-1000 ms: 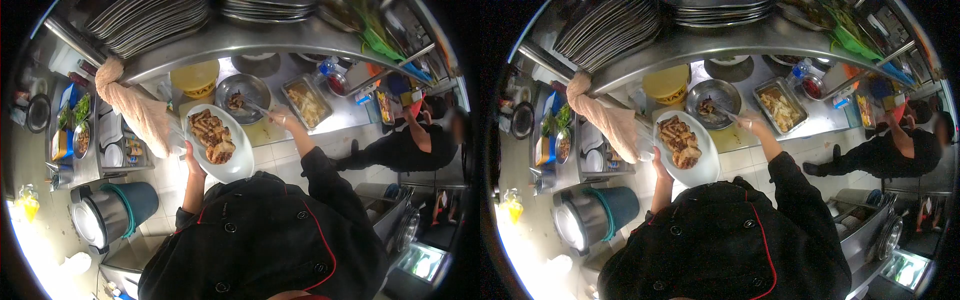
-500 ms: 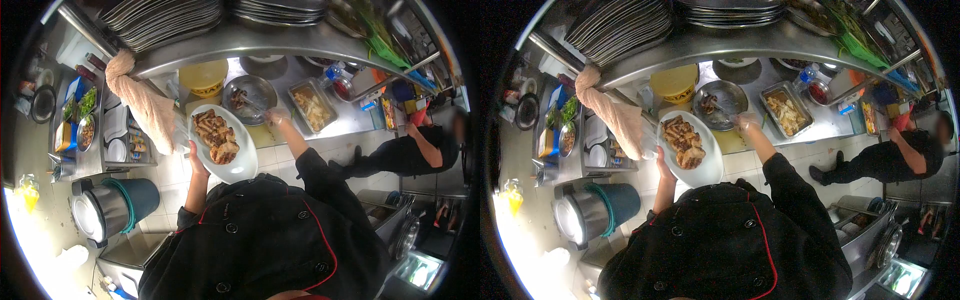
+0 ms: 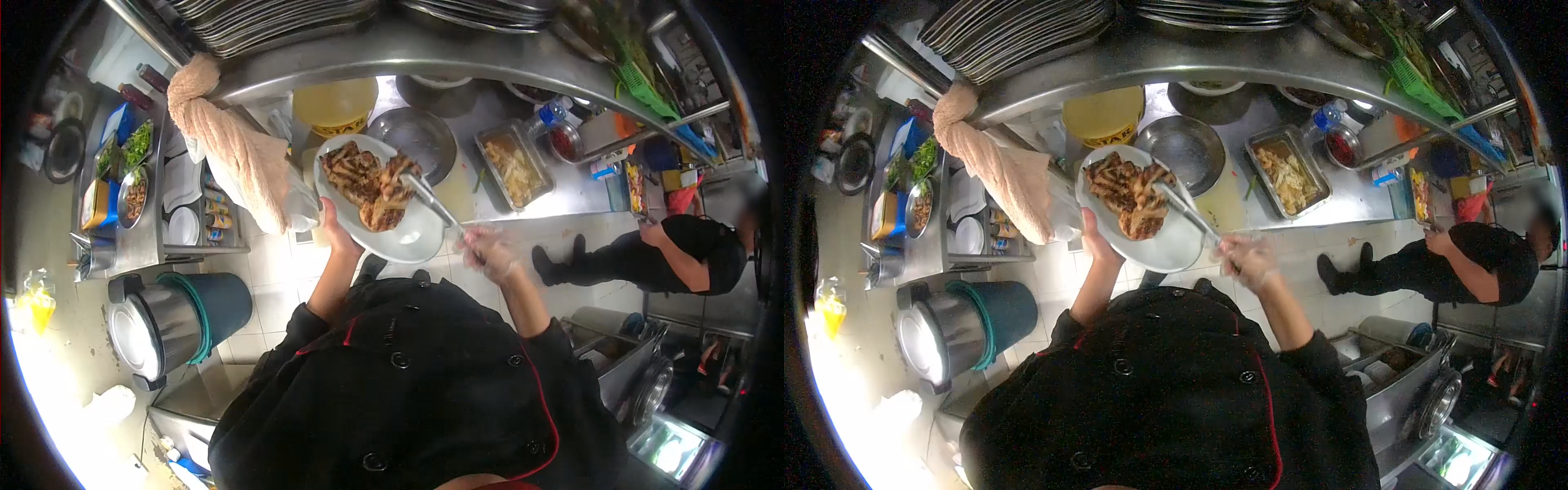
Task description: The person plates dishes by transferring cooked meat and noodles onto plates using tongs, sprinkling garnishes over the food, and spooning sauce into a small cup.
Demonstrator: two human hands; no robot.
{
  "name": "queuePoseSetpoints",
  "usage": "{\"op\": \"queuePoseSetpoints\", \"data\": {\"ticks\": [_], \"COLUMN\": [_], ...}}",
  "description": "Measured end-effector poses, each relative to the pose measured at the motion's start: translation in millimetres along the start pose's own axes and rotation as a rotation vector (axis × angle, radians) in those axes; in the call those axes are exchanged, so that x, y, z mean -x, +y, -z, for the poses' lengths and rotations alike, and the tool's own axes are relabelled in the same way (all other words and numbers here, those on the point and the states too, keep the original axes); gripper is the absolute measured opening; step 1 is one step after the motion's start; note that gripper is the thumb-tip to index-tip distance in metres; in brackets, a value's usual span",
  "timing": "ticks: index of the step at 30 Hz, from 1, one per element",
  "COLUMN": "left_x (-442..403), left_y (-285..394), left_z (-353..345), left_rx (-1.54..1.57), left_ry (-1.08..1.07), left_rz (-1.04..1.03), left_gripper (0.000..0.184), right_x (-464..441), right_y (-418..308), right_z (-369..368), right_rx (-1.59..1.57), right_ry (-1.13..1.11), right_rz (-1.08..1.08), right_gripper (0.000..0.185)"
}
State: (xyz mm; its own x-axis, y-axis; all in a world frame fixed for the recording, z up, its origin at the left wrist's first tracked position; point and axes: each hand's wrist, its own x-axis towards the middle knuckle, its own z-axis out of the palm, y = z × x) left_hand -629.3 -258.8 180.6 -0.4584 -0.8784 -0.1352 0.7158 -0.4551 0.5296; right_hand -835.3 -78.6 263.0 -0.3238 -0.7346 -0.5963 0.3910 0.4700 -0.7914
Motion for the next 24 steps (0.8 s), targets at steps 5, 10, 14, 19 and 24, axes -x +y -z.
{"op": "queuePoseSetpoints", "data": {"ticks": [5,10,14,19,24], "left_x": [-4.3,-8.8,-12.0,-9.8,-12.2], "left_y": [-7.2,-13.0,-14.7,-10.3,-9.9], "left_z": [-19.9,-29.2,-27.7,-30.2,-25.9], "left_rx": [0.032,0.018,-0.019,-0.015,-0.015], "left_ry": [0.083,0.008,0.004,0.024,0.021], "left_rz": [0.059,-0.025,-0.059,-0.036,-0.003], "left_gripper": [0.080,0.079,0.077,0.075,0.074], "right_x": [40.8,48.7,51.7,64.4,76.7], "right_y": [2.3,9.1,2.9,-24.7,-78.6], "right_z": [-17.2,-21.1,-22.9,-28.0,-32.4], "right_rx": [0.045,0.131,0.246,0.341,1.033], "right_ry": [0.076,0.208,0.250,0.201,0.146], "right_rz": [0.020,-0.035,-0.012,0.036,0.049], "right_gripper": [0.023,0.019,0.018,0.019,0.025]}}
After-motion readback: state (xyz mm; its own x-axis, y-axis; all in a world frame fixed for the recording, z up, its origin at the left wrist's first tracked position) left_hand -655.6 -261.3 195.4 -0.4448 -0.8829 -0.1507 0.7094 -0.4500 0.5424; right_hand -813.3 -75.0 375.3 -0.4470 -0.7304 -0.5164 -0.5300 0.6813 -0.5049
